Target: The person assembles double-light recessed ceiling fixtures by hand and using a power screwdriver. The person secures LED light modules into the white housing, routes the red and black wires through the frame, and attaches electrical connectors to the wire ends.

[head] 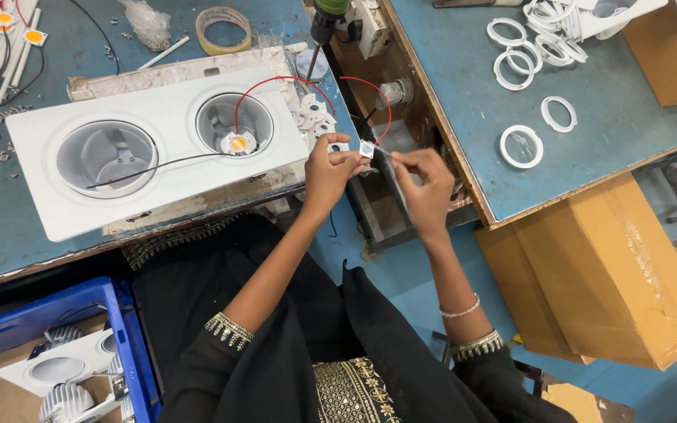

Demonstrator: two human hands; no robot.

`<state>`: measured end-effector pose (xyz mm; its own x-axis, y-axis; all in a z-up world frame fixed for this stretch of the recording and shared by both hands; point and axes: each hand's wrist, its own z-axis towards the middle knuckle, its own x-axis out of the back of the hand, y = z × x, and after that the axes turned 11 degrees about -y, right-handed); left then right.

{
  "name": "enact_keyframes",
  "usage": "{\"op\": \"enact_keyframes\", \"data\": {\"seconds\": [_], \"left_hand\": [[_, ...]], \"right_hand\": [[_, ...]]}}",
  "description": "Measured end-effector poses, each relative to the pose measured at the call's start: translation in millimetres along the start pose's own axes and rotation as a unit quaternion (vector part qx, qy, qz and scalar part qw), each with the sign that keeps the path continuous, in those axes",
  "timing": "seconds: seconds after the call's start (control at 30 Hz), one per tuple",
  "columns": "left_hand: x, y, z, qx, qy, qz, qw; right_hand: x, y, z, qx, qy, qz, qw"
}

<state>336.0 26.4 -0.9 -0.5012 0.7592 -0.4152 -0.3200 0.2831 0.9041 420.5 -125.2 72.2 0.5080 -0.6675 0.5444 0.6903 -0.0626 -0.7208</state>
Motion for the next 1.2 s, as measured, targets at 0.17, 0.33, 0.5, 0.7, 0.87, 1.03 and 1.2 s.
{"op": "enact_keyframes", "data": {"seconds": [0.17,0.33,0.5,0.7,0.87,1.03,1.2], "left_hand": [[12.5,-5.5,-10.7,0.024,-0.029,-0.012,0.999],[26.2,18.1,-56.0,0.063,-0.087,0.027,0.994],[38.4,68.2,-115.8,0.097,-0.152,0.093,0.979],[56.0,121.2,-162.1,0.132,-0.149,0.114,0.973],[70.1,146.3,-179.4,0.135,-0.123,0.137,0.973],[81.3,177.6,-196.4,0.125,-0.098,0.169,0.973],[88.2,214.7,-216.2,0.088,-0.106,0.192,0.972]], "right_hand": [[-9.2,16.6,57.2,-0.03,-0.034,0.166,0.985],[-58.5,43.6,131.3,0.065,-0.009,0.0,0.998],[-111.0,94.7,192.6,0.133,-0.055,-0.073,0.987],[-110.0,128.2,205.6,-0.092,-0.178,0.197,0.96],[-71.7,124.2,188.2,-0.258,-0.21,0.488,0.807],[-41.7,82.0,163.7,-0.269,-0.173,0.524,0.79],[-21.6,-21.4,122.1,-0.011,-0.274,0.515,0.812]]}}
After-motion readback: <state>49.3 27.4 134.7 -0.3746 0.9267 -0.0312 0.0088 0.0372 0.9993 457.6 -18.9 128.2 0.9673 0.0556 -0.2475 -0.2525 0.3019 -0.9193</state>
